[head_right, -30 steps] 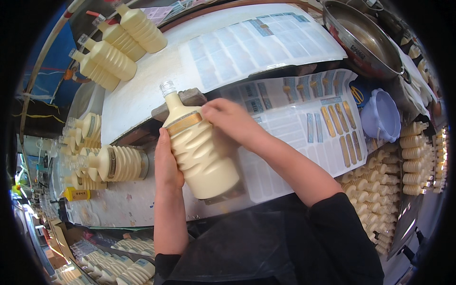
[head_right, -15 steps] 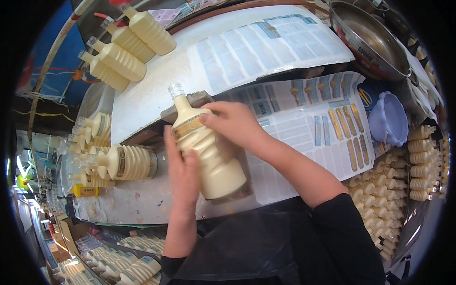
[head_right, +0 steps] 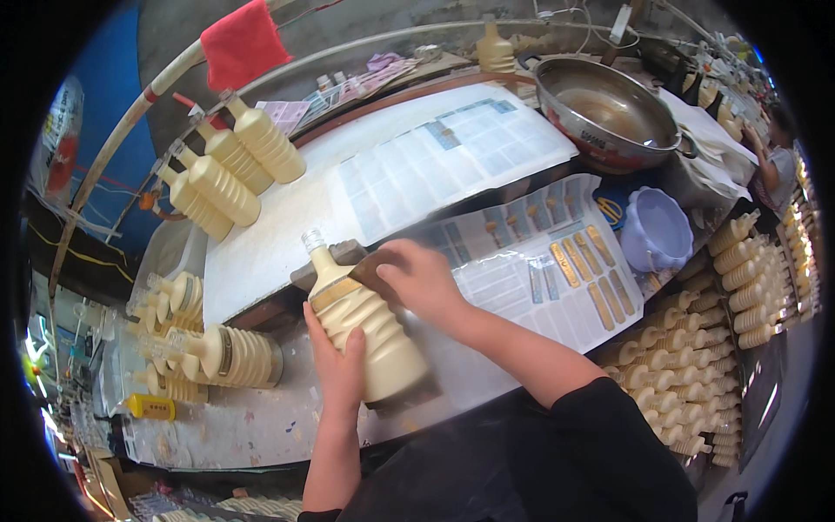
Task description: The person applies rectangular labels to the necks of cream-colored plastic bottles. They pick up each bottle, place a label on the neck, smooth it down, and set the bottle aside. The process is repeated for multiple bottles.
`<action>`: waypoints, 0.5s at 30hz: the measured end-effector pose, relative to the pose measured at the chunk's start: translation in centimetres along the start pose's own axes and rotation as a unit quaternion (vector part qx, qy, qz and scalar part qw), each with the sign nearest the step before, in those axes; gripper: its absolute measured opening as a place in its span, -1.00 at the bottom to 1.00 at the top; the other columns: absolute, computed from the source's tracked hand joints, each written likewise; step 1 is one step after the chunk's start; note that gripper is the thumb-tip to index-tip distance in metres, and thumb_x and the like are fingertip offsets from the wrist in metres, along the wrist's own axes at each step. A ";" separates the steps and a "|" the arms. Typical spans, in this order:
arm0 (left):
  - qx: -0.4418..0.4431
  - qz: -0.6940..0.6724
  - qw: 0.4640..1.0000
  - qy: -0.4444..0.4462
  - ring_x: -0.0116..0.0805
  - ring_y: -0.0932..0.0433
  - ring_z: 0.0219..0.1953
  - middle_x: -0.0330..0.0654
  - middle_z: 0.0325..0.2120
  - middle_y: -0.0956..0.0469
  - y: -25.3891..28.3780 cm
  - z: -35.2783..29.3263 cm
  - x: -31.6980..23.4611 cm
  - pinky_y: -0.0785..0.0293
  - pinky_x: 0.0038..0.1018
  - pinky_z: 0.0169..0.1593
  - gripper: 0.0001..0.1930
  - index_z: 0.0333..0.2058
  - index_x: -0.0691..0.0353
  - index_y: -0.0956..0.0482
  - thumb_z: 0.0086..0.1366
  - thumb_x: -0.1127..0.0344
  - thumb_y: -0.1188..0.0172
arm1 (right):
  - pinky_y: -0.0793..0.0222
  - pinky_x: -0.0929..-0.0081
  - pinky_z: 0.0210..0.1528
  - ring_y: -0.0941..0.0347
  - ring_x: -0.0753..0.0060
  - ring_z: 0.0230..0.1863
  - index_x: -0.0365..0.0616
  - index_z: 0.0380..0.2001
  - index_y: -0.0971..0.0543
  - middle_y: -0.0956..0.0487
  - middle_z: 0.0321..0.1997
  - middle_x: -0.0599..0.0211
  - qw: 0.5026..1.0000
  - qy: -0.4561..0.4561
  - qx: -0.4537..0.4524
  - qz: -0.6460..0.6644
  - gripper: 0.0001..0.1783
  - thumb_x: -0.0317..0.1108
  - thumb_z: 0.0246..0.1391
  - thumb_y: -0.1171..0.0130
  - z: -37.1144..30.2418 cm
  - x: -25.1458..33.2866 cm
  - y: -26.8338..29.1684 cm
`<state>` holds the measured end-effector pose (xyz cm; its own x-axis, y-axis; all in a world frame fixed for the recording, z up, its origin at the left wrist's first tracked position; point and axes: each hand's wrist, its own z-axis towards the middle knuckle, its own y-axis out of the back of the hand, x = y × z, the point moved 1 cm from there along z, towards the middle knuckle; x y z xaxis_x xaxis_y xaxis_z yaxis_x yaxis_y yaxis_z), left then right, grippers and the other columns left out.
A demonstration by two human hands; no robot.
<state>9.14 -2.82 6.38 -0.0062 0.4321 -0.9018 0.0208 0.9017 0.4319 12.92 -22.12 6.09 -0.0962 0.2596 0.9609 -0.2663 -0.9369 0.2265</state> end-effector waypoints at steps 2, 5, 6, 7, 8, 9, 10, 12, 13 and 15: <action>0.012 -0.083 0.996 0.027 -0.09 -0.30 0.34 0.11 0.35 -0.23 0.4 -0.4 0.1 -0.23 -0.22 0.39 -0.05 0.51 0.30 0.12 0.27 0.24 -0.22 | -0.54 0.41 -0.01 -0.64 0.40 -0.09 -0.21 -0.06 -0.65 -0.71 -0.10 0.24 0.999 0.013 -0.013 0.030 -0.75 -0.47 0.18 -0.29 -1.2 2.9 0.3; 0.056 -0.206 0.976 0.033 -0.16 -0.37 0.29 0.06 0.30 -0.31 0.3 -0.8 1.4 -0.31 -0.26 0.34 -0.08 0.48 0.32 0.02 0.27 0.23 -0.28 | -0.58 0.29 -0.11 -0.67 0.05 -0.16 -0.10 -0.21 -0.70 -0.71 -0.16 0.19 0.934 0.341 -0.029 -0.105 -0.77 -0.55 0.03 -0.33 -3.2 3.7 -0.3; 0.052 -0.201 0.977 0.042 -0.17 -0.39 0.27 0.05 0.28 -0.34 0.4 -0.8 1.4 -0.33 -0.27 0.32 -0.08 0.47 0.32 -0.01 0.26 0.22 -0.30 | -0.58 0.29 -0.11 -0.67 0.06 -0.17 -0.08 -0.20 -0.70 -0.71 -0.16 0.21 0.924 0.365 0.015 -0.116 -0.77 -0.53 0.03 -0.33 -3.8 4.3 -0.6; 0.047 -0.196 0.978 0.051 -0.19 -0.42 0.25 0.04 0.26 -0.37 0.4 -0.7 1.0 -0.36 -0.28 0.30 -0.09 0.46 0.33 -0.03 0.25 0.21 -0.33 | -0.58 0.28 -0.11 -0.67 0.07 -0.17 -0.06 -0.18 -0.70 -0.71 -0.15 0.23 0.911 0.387 0.060 -0.126 -0.77 -0.51 0.04 -0.34 -4.2 5.0 -0.7; 0.044 -0.191 0.979 0.060 -0.20 -0.45 0.22 0.03 0.23 -0.39 0.4 -0.6 0.7 -0.39 -0.29 0.29 -0.09 0.45 0.33 -0.06 0.24 0.21 -0.35 | -0.57 0.33 -0.10 -0.67 0.09 -0.18 -0.09 -0.14 -0.70 -0.70 -0.16 0.17 0.914 0.381 0.076 -0.115 -0.75 -0.50 0.07 -0.31 -3.8 4.9 -0.5; 0.036 -0.184 0.981 0.052 -0.21 -0.48 0.19 0.01 0.19 -0.43 0.4 -0.7 0.2 -0.42 -0.30 0.25 -0.13 0.42 0.30 -0.12 0.21 0.26 -0.34 | -0.57 0.34 -0.11 -0.67 0.11 -0.19 -0.11 -0.12 -0.69 -0.69 -0.16 0.15 0.947 0.308 0.056 -0.075 -0.75 -0.49 0.09 -0.29 -2.8 5.1 0.2; 0.024 -0.175 0.983 0.046 -0.21 -0.51 0.15 -0.01 0.15 -0.47 0.6 -0.9 -0.1 -0.45 -0.31 0.22 -0.17 0.40 0.27 -0.18 0.19 0.32 -0.34 | -0.56 0.35 -0.11 -0.67 0.14 -0.20 -0.12 -0.11 -0.69 -0.69 -0.16 0.14 0.971 0.232 0.038 -0.032 -0.75 -0.48 0.12 -0.26 -1.5 5.3 0.7; 0.010 -0.156 0.987 0.036 -0.20 -0.55 0.11 -0.01 0.10 -0.52 0.8 -1.0 0.4 -0.49 -0.31 0.19 -0.17 0.40 0.24 -0.21 0.15 0.37 -0.34 | -0.55 0.39 -0.11 -0.68 0.22 -0.21 -0.15 -0.10 -0.69 -0.70 -0.17 0.10 0.989 0.140 -0.013 -0.041 -0.75 -0.41 0.17 -0.20 2.5 3.8 2.7; 0.014 -0.162 0.986 0.034 -0.20 -0.55 0.11 0.00 0.11 -0.52 0.9 -0.8 0.6 -0.49 -0.30 0.19 -0.16 0.40 0.25 -0.20 0.15 0.36 -0.34 | -0.54 0.42 -0.12 -0.68 0.28 -0.21 -0.16 -0.10 -0.69 -0.70 -0.19 0.08 0.986 0.126 -0.047 -0.094 -0.74 -0.34 0.19 -0.17 5.0 2.1 4.7; 0.004 -0.172 0.984 0.039 -0.18 -0.55 0.13 0.02 0.13 -0.51 1.4 -1.1 1.3 -0.50 -0.29 0.20 -0.14 0.42 0.26 -0.18 0.15 0.35 -0.34 | -0.53 0.42 -0.09 -0.68 0.31 -0.20 -0.14 -0.13 -0.71 -0.72 -0.22 0.07 0.972 0.001 -0.021 -0.232 -0.68 -0.20 0.18 -0.17 8.8 1.9 7.5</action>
<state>8.06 -1.02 5.82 -0.0900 0.1017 -0.9907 0.0115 0.9948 0.1011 19.21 -30.70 11.06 0.0421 0.6530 0.7562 -0.3195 -0.7083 0.6294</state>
